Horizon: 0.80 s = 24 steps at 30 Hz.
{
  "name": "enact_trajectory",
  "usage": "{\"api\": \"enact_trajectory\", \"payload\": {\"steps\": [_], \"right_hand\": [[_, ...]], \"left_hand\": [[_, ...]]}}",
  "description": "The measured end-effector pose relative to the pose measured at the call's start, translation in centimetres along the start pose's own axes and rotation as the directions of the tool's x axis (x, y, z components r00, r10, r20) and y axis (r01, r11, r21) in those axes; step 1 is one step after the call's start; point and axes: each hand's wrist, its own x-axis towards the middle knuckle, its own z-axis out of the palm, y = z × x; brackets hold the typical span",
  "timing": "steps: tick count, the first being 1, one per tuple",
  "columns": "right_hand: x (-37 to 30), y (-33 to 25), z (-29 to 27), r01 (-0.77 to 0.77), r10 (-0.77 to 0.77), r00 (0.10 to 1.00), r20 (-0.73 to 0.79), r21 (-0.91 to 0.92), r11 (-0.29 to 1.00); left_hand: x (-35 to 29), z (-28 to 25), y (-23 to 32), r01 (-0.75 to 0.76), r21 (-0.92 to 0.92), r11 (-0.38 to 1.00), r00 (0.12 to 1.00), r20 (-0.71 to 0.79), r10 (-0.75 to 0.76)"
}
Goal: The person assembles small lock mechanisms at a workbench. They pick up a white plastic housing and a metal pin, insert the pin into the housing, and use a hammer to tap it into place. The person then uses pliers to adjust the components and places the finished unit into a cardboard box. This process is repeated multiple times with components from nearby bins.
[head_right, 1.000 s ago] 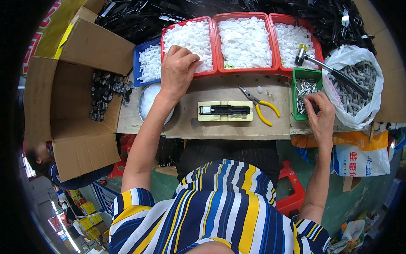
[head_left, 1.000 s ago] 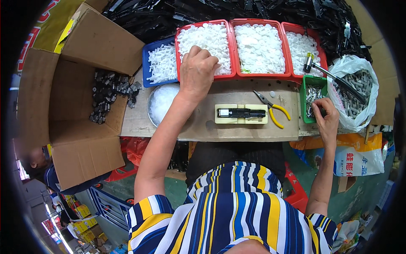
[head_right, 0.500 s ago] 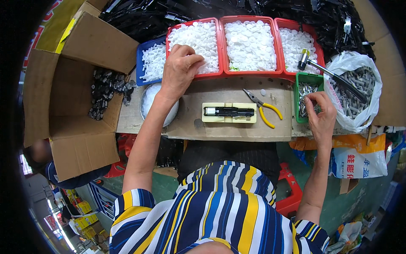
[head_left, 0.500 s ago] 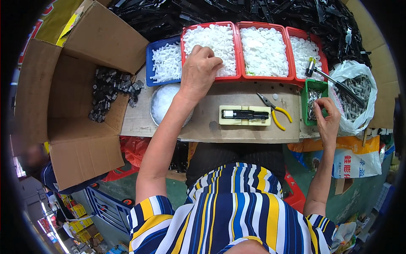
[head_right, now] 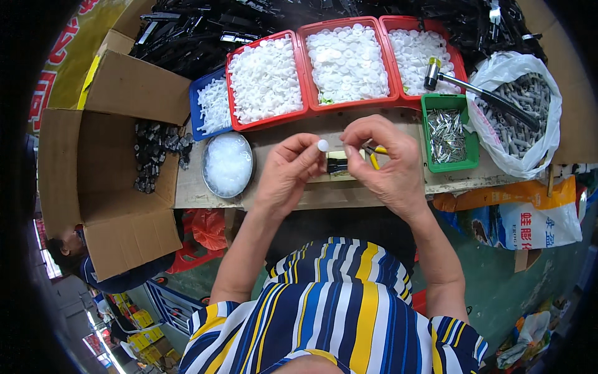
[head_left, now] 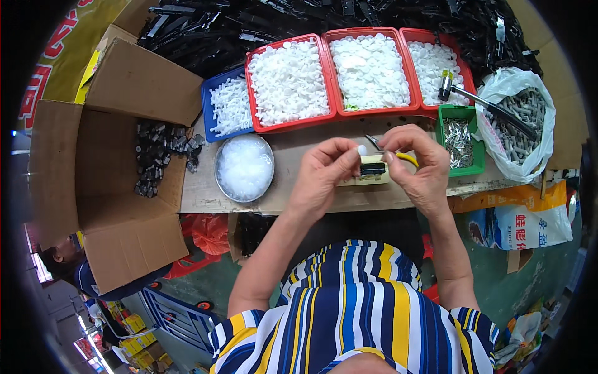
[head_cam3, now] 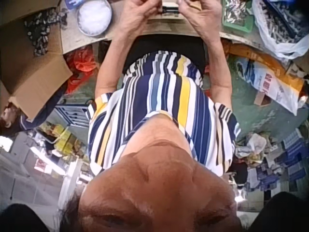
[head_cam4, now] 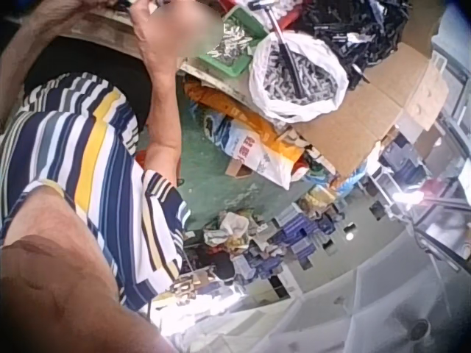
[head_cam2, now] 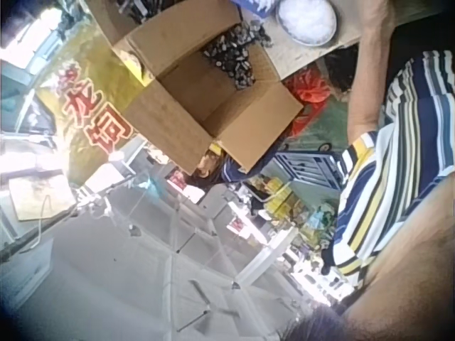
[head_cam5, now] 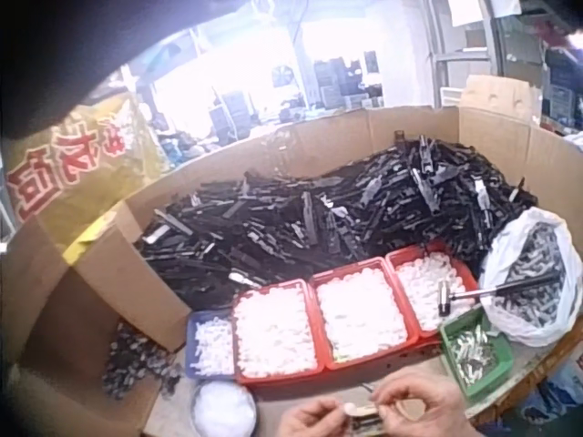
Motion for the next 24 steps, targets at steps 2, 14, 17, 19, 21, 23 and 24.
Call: {"api": "enact_trajectory", "payload": {"steps": [2,14,17,19,21,23,24], "right_hand": [[0.0,-0.1,0.7,-0.033,0.031,0.999,0.022,0.105,0.994],[0.2,-0.6,0.6,-0.042,0.042,0.987,0.153,-0.001,0.999],[0.4,-0.7,0.9,-0.040,0.051,0.982,0.180,-0.063,0.997],[0.3,-0.6,0.9,-0.055,0.066,0.989,0.133,-0.085,0.995],[-0.5,-0.2,0.9,-0.066,0.069,0.997,0.041,-0.079,0.995],[-0.9,-0.1,0.9,0.063,-0.056,0.997,0.053,-0.131,0.989],[-1.1,0.0,0.9,0.126,-0.118,0.991,0.061,-0.156,0.980]], "left_hand": [[-0.4,0.5,-0.6,0.017,-0.023,1.000,1.000,-0.006,-0.017],[-0.7,-0.5,-1.1,0.076,-0.014,0.997,0.997,0.016,-0.076],[-1.0,-0.6,-0.8,0.079,0.017,0.997,0.997,0.002,-0.079],[-1.1,-0.8,-0.9,0.097,-0.055,0.994,0.995,-0.029,-0.098],[-1.3,-0.8,-1.0,0.103,-0.100,0.990,0.992,-0.057,-0.109],[-1.5,-0.4,-1.3,0.106,-0.120,0.987,0.990,-0.078,-0.115],[-1.6,-0.3,-1.5,0.098,-0.111,0.989,0.992,-0.065,-0.106]]}}
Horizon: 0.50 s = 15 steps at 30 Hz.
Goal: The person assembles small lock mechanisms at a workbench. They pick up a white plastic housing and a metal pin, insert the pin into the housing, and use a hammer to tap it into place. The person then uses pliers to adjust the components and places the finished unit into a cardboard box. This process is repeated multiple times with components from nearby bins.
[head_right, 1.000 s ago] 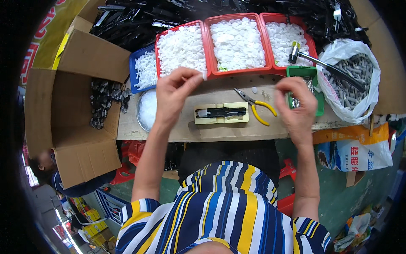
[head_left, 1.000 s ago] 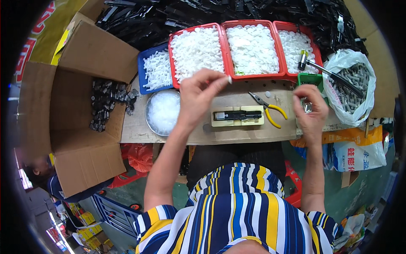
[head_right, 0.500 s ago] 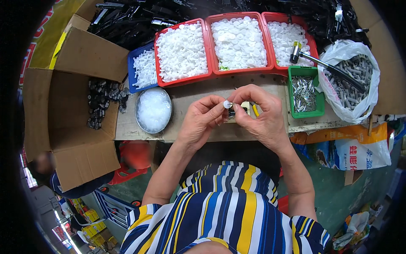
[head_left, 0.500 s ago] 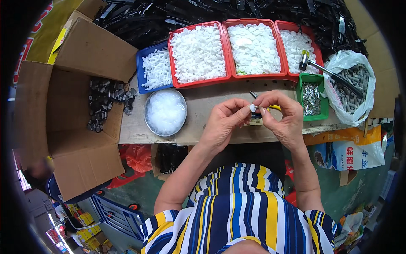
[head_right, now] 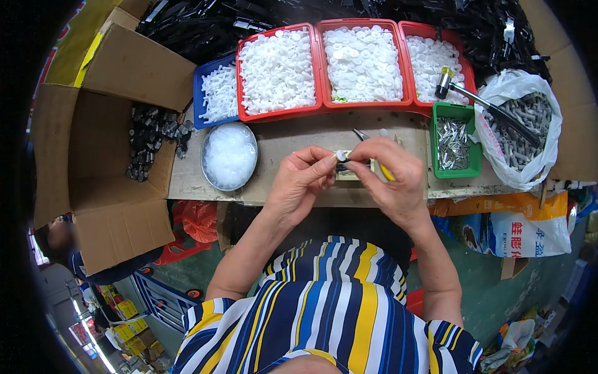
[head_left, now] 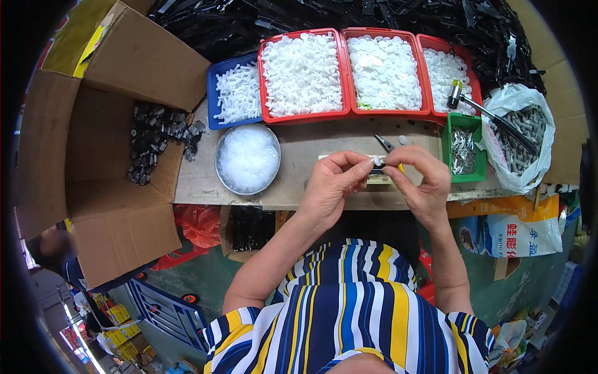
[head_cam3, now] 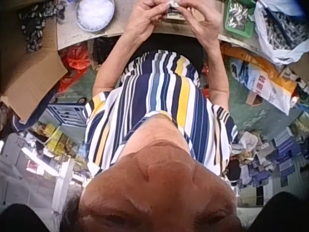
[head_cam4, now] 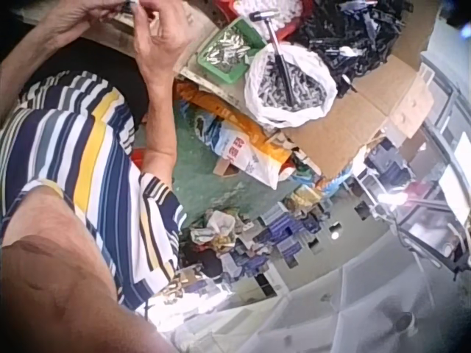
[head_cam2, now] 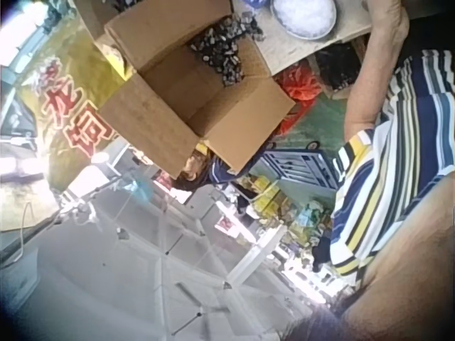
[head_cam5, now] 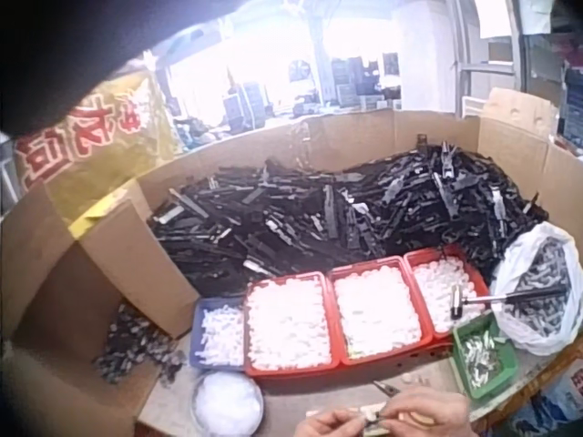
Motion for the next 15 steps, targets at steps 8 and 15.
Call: {"api": "enact_trajectory", "payload": {"steps": [8,15], "right_hand": [[-0.6,0.0,0.2,0.012,-0.012,1.000,0.011,0.077,0.997],[-0.5,-0.1,0.5,-0.052,0.042,0.995,0.090,0.116,0.992]], "left_hand": [[-0.9,1.6,-0.1,-0.206,0.188,0.960,0.979,0.035,0.203],[-1.2,0.1,0.5,-0.420,0.544,0.727,0.907,0.217,0.362]]}}
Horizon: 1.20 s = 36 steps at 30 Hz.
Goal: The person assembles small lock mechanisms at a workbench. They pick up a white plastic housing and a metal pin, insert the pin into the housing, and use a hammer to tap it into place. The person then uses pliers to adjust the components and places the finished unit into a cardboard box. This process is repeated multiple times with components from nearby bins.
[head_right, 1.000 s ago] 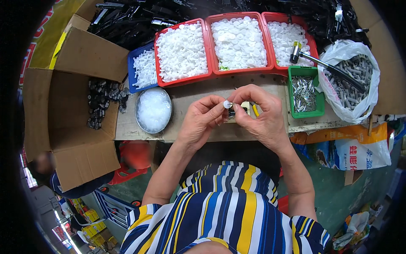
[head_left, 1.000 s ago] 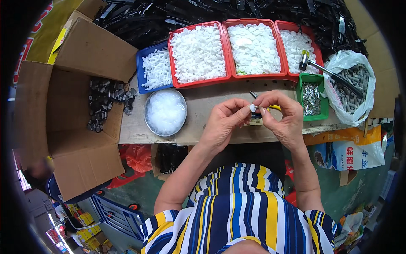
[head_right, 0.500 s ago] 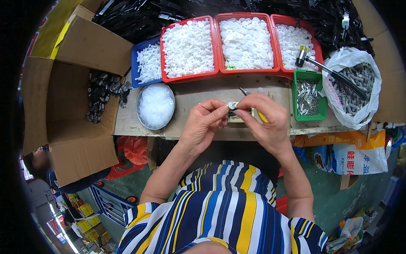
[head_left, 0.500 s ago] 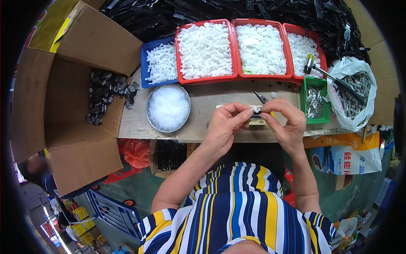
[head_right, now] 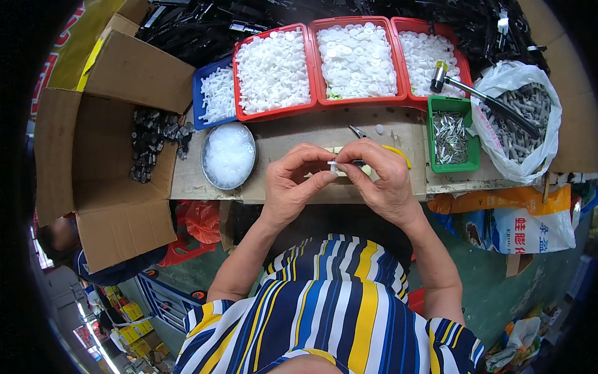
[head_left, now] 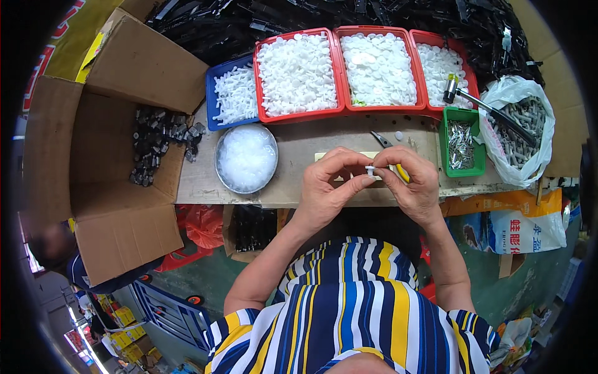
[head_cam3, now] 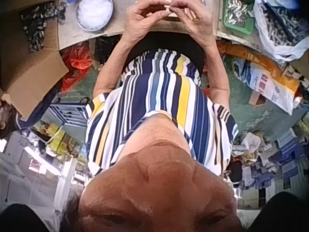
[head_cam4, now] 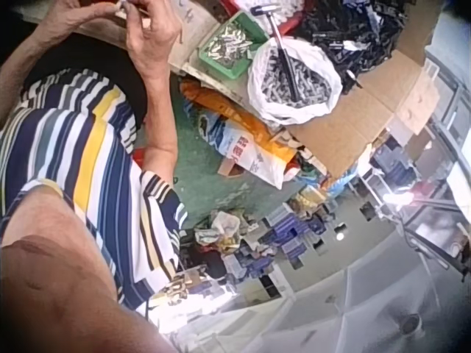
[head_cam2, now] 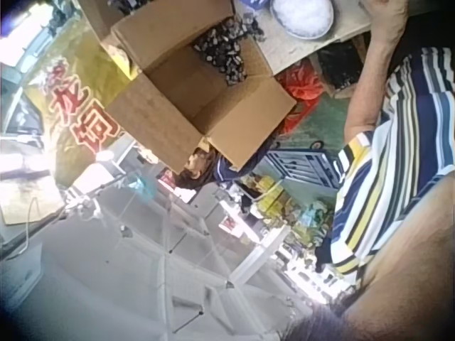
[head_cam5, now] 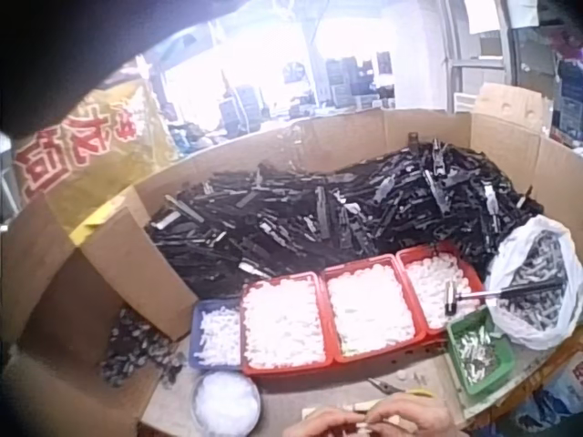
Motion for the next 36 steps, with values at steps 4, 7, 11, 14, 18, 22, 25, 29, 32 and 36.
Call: {"api": "enact_trajectory", "payload": {"steps": [4,7,11,14,18,22,25,29,32,36], "right_hand": [[0.4,0.6,0.7,0.008,-0.007,0.999,0.035,-0.024,1.000],[0.4,2.1,1.6,-0.020,0.027,0.997,0.066,-0.110,0.994],[0.5,3.7,2.5,0.037,-0.019,0.994,0.104,-0.175,0.984],[0.6,4.2,3.0,0.032,-0.012,0.992,0.125,-0.160,0.987],[0.9,4.4,3.5,0.049,-0.024,0.989,0.147,-0.167,0.985],[1.1,4.7,3.6,0.080,-0.050,0.986,0.160,-0.184,0.980],[1.4,4.2,3.6,0.104,-0.067,0.982,0.178,-0.206,0.973],[1.3,4.1,3.7,0.088,-0.059,0.987,0.148,-0.195,0.977],[1.0,4.1,3.1,0.106,-0.080,0.989,0.123,-0.219,0.970],[0.2,2.8,-0.3,0.065,-0.069,0.998,-0.001,-0.337,0.939]], "left_hand": [[-0.5,-0.8,0.0,-0.094,0.279,0.956,0.990,-0.080,0.120],[-0.9,-1.9,-0.2,-0.177,0.565,0.806,0.951,-0.114,0.289],[-1.6,-3.1,-1.8,-0.295,0.771,0.565,0.894,0.015,0.447],[-2.0,-3.3,-2.7,-0.329,0.774,0.541,0.895,0.073,0.440],[-2.1,-3.3,-3.2,-0.340,0.768,0.542,0.885,0.066,0.462],[-1.9,-3.4,-3.2,-0.350,0.775,0.526,0.888,0.095,0.451],[-1.9,-3.4,-3.3,-0.346,0.785,0.513,0.893,0.108,0.437],[-1.7,-3.4,-3.1,-0.368,0.803,0.469,0.885,0.148,0.441],[-1.5,-3.4,-2.8,-0.374,0.820,0.433,0.889,0.182,0.421],[-1.3,-3.6,-2.6,-0.359,0.820,0.446,0.904,0.187,0.384]]}}
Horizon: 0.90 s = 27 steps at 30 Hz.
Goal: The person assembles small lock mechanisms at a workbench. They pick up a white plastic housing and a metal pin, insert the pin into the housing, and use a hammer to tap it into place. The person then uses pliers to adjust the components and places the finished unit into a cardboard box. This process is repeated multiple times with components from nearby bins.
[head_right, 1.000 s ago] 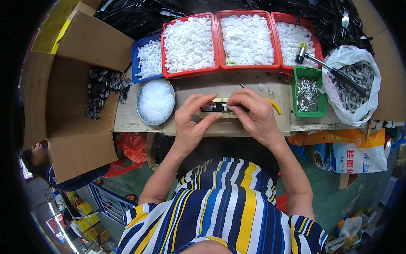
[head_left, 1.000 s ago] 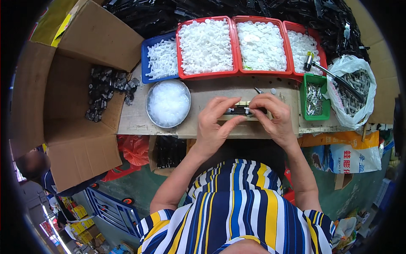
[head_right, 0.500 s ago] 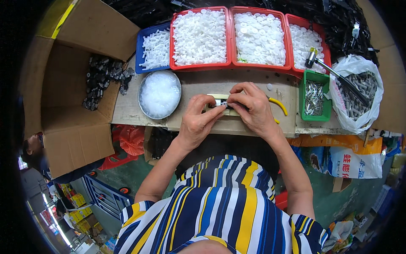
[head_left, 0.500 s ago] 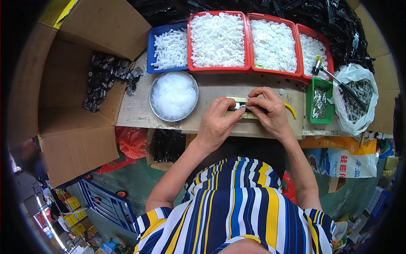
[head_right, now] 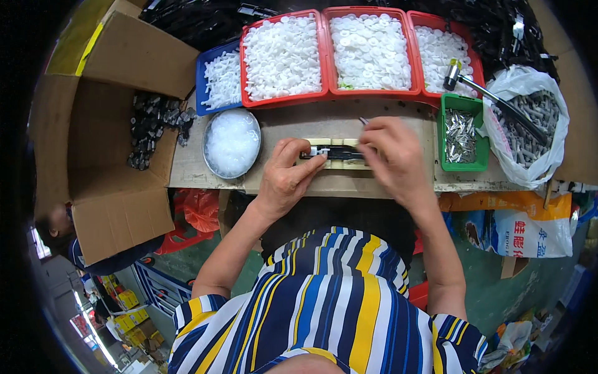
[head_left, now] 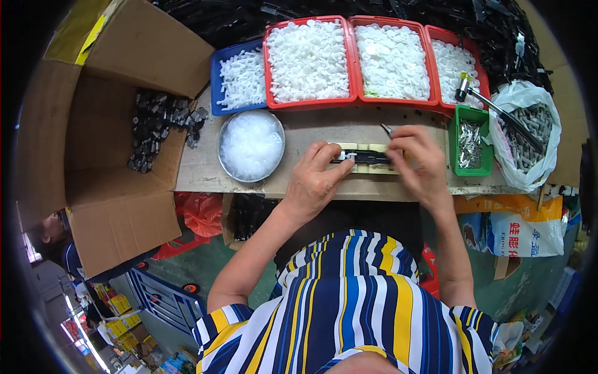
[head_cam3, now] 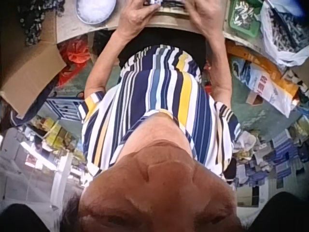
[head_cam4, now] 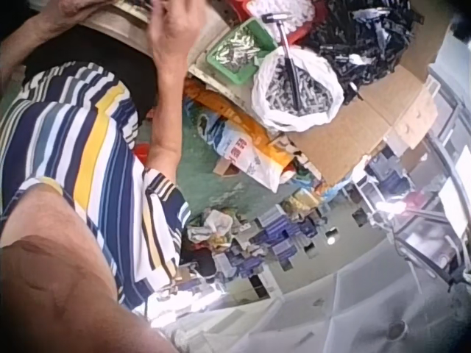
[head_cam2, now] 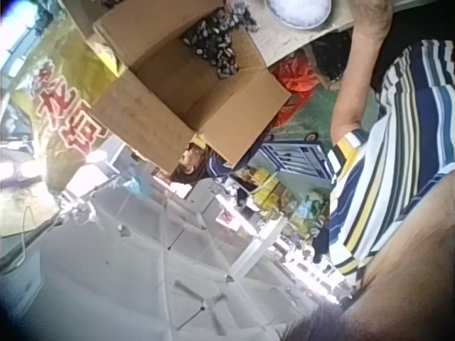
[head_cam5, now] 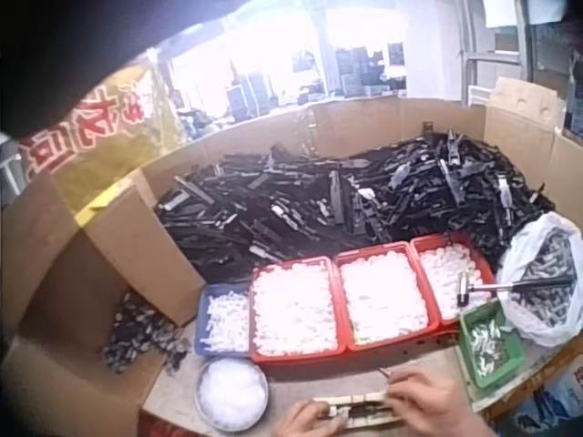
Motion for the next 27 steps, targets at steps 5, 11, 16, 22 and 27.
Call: {"api": "enact_trajectory", "payload": {"steps": [5,11,16,22,27], "right_hand": [[-2.4,3.5,-7.9,-0.246,0.181,0.957,-0.228,-0.297,0.923],[-4.6,6.4,-10.4,-0.449,0.461,0.882,-0.094,-0.464,0.764],[-4.2,6.7,-9.9,-0.409,0.416,0.904,-0.096,-0.471,0.781],[-4.3,6.7,-9.4,-0.479,0.452,0.877,-0.161,-0.353,0.803],[-4.1,6.8,-9.4,-0.434,0.414,0.900,-0.140,-0.401,0.807]], "left_hand": [[1.7,-0.8,0.3,0.049,-0.055,0.997,0.998,0.031,-0.048],[7.9,-0.4,-0.9,-0.067,-0.025,0.997,0.993,-0.104,0.064],[13.3,2.1,-2.6,-0.134,0.074,0.988,0.985,-0.100,0.141],[16.8,5.1,-4.0,-0.187,0.217,0.958,0.982,0.033,0.184],[18.0,5.0,-3.9,-0.198,0.288,0.937,0.977,0.134,0.166]]}}
